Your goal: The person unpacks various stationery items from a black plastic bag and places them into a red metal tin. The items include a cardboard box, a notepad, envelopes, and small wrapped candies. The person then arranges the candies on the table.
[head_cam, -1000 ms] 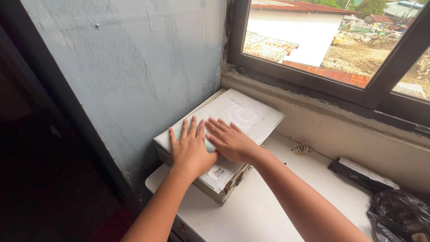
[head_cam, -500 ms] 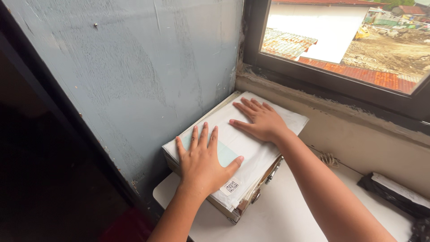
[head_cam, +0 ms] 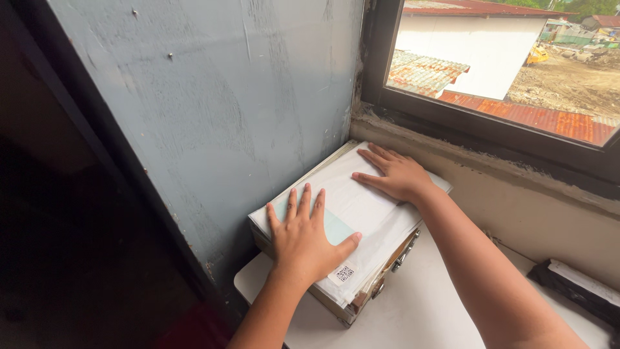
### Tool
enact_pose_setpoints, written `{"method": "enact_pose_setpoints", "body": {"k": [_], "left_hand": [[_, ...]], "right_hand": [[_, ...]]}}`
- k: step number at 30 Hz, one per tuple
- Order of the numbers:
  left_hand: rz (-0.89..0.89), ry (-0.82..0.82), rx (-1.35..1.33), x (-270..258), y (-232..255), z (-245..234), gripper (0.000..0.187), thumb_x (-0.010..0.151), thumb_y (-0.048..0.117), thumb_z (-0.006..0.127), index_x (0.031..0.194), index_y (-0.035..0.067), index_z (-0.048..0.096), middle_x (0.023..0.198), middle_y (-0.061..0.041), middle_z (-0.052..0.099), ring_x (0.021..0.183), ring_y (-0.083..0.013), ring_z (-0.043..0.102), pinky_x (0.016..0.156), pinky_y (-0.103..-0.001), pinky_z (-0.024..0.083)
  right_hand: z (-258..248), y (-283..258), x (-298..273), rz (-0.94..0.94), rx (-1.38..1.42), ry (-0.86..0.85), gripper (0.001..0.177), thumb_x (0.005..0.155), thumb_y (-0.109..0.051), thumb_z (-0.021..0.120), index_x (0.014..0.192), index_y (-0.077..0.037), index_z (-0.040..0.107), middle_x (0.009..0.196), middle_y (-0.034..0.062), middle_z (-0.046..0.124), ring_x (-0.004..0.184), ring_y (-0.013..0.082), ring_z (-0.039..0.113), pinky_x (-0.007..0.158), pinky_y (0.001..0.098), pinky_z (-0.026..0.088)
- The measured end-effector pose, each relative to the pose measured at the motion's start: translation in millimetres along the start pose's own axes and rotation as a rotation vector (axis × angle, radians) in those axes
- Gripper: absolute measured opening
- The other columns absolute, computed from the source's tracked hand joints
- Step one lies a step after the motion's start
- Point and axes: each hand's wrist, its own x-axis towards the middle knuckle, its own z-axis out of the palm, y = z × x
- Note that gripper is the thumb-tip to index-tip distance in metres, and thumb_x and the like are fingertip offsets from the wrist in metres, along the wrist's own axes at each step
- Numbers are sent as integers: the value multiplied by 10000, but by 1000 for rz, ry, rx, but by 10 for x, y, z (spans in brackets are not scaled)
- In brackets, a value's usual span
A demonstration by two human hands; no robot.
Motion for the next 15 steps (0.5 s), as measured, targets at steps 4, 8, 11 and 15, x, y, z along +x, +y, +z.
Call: {"method": "enact_pose_setpoints", "body": {"k": [4,8,11,15], "left_hand": [[-20,-15,21,-3,21,-27,1112,741,778,597,1599,178,220,1668,-109,136,1546,-275,66,1182,-644,-48],[-20,-7,44,-5,27,-23,1102,733,784,595,1588,200,216,1677,-82,133,1550,-270,72,1183,-643,-36],[-32,-15,69,7,43,7,1100,754,807,573,1592,189,219,1685,-93,123,1552,-287,76,1182,-654,-31],[-12,12,64,-3,45,15,1057,756,814,561,1591,244,254,1683,-103,137,1554,-299,96,1175,-671,-19]], "right_hand": [[-55,-172,-190,26,-112,40,814,936,-764,322,1592,-283,317,1669,82,238,1527,289,234,1237,465,190],[-103,-360,-858,-86,-56,-2,726,982,-667,294,1572,-248,348,1674,72,262,1542,247,240,1238,495,175],[-143,-362,-1453,-122,106,-15,696,993,-645,272,1572,-265,343,1668,57,250,1546,251,184,1232,495,128],[-128,-204,-1776,28,120,73,669,986,-635,244,1564,-317,352,1673,1,255,1557,241,152,1245,536,63]]}}
